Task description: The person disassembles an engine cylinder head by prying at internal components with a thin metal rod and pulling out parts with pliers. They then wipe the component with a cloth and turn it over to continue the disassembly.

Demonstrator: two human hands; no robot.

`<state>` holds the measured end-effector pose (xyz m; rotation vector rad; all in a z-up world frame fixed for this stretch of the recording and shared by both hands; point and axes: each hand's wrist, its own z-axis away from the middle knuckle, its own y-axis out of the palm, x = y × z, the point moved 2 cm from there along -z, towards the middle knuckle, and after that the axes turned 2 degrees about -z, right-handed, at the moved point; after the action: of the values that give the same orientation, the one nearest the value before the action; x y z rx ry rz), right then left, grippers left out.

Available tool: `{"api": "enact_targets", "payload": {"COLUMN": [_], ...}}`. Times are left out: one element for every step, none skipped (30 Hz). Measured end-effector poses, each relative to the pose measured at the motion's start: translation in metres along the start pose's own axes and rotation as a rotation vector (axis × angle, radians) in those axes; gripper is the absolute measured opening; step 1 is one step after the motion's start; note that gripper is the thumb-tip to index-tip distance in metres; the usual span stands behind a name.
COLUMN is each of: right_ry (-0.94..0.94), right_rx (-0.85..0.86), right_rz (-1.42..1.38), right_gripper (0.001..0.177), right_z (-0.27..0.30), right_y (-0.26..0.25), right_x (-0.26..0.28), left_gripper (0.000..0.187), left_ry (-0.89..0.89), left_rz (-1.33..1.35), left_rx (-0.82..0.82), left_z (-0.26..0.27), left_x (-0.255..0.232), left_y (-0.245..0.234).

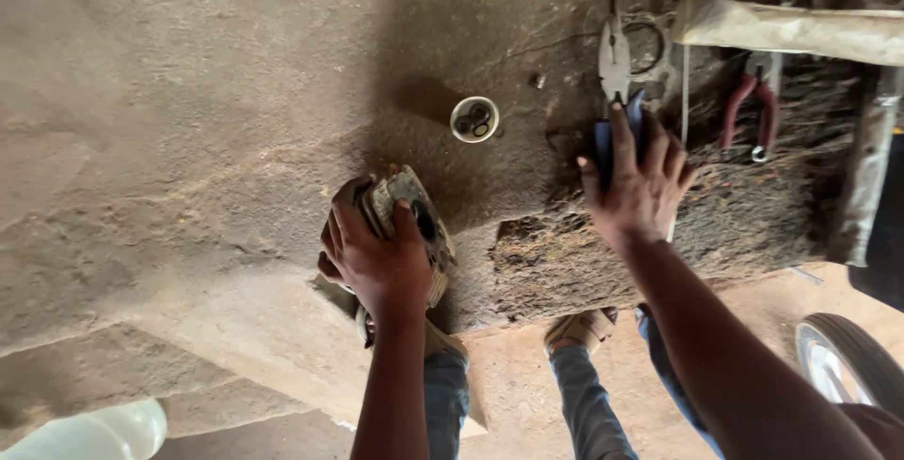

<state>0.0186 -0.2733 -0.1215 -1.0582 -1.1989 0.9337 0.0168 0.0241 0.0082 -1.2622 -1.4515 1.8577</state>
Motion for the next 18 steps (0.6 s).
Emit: {"api": "enact_targets", "payload": {"right_ry": [-0.003,-0.011,-0.020,-0.018,-0.015,-0.021,-0.029,-0.041,-0.050,-0.053,-0.057,-0.061,-0.069,-0.084,-0.095,-0.107,-0.119,-0.125], "right_rx": [-0.014,-0.018,-0.004,-0.018,-0.033,-0.031,-0.049,-0.064,-0.061,-0.066,-0.072,-0.066,-0.083,-0.101,-0.097,-0.116,-0.135,-0.133], "right_rz": [-0.004,-0.011,-0.022,-0.014,-0.006,-0.012,0.007,0.024,0.016,0.007,-0.003,-0.005,0.005,0.011,0.007,0.027,0.048,0.045], "right_gripper": [0.076,0.076,0.076,0.075,0.074,0.074,0.073,0.072,0.072,0.072,0.071,0.071,0.071,0.071,0.071,0.069,0.068,0.068], "right_z": [0.000,0.003,0.007,0.005,0.004,0.004,0.004,0.004,0.005,0.005,0.005,0.005,0.006,0.005,0.008,0.009,0.010,0.009], "right_y": [0.001,0.003,0.000,-0.004,-0.010,-0.004,0.002,0.009,0.007,0.005,0.003,0.005,0.007,0.009,0.010,0.011,0.012,0.017], "right_x": [-0.002,-0.002,0.002,0.006,0.009,0.004,-0.001,-0.004,-0.003,-0.002,-0.001,-0.003,-0.004,-0.005,-0.006,-0.006,-0.006,-0.010], "left_gripper": [0.052,0.052,0.052,0.050,0.048,0.048,0.044,0.041,0.041,0.041,0.042,0.042,0.042,0.042,0.042,0.043,0.043,0.043], "left_ry": [-0.009,-0.028,-0.041,-0.010,0.021,0.018,0.026,0.032,0.026,-0.012,-0.050,-0.056,-0.036,-0.017,-0.025,-0.031,-0.037,-0.041], "left_rz": [0.030,0.054,0.038,0.122,0.206,0.202,0.429,0.653,0.646,0.751,0.855,0.852,0.884,0.917,0.913,0.933,0.953,0.951], "left_rx": [0.022,0.046,0.043,0.054,0.065,0.059,0.105,0.148,0.139,0.170,0.200,0.198,0.193,0.181,0.171,0.188,0.205,0.199], "left_z": [-0.002,0.000,0.001,-0.003,-0.006,-0.008,-0.010,-0.010,-0.012,-0.013,-0.015,-0.014,-0.013,-0.011,-0.011,-0.011,-0.011,-0.012], "left_x": [0.004,0.010,0.019,0.024,0.029,0.039,0.049,0.060,0.065,0.070,0.075,0.074,0.074,0.073,0.073,0.073,0.072,0.074], "left_y": [-0.003,-0.008,-0.013,-0.015,-0.019,-0.019,-0.018,-0.018,-0.019,-0.018,-0.017,-0.017,-0.017,-0.018,-0.020,-0.020,-0.021,-0.022]}}
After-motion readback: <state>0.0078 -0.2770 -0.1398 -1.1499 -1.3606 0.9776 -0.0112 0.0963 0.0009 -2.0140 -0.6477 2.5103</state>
